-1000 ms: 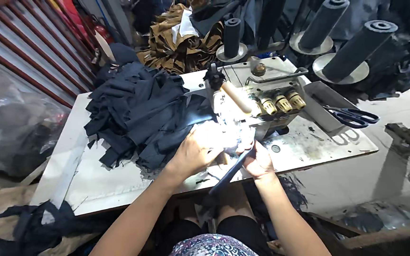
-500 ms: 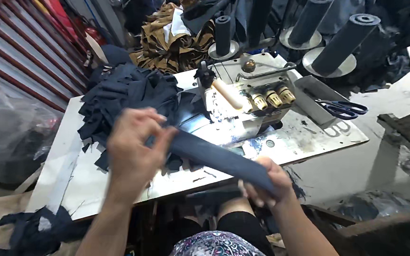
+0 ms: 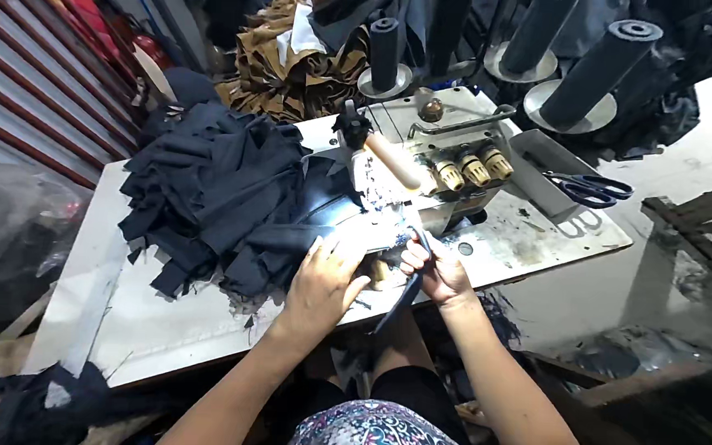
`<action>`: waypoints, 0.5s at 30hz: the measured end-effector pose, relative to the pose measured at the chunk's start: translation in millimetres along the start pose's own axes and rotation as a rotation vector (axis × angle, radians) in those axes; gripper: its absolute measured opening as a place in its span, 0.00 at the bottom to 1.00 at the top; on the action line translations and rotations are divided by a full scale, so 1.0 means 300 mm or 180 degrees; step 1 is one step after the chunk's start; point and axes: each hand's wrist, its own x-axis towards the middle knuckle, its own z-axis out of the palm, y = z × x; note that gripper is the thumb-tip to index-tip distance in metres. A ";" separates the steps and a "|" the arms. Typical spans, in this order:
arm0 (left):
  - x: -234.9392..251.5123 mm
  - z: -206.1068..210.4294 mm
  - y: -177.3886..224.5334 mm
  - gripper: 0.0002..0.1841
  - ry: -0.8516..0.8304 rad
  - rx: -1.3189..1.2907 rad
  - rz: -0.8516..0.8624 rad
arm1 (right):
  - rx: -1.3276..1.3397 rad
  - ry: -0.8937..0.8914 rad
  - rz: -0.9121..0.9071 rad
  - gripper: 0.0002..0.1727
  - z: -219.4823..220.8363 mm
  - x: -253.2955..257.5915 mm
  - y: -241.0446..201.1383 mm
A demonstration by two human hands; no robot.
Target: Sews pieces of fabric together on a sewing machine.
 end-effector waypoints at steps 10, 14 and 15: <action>0.055 0.001 0.055 0.23 0.0002 0.0133 -0.0387 | 0.0039 0.0544 -0.0213 0.19 0.066 0.048 0.037; 0.104 -0.002 -0.009 0.25 -0.0129 0.0024 -0.0231 | -0.0045 0.0619 -0.0188 0.18 0.070 0.052 0.032; 0.117 -0.003 -0.026 0.26 -0.0179 0.0038 -0.0167 | -0.0126 0.0629 -0.0197 0.17 0.070 0.050 0.033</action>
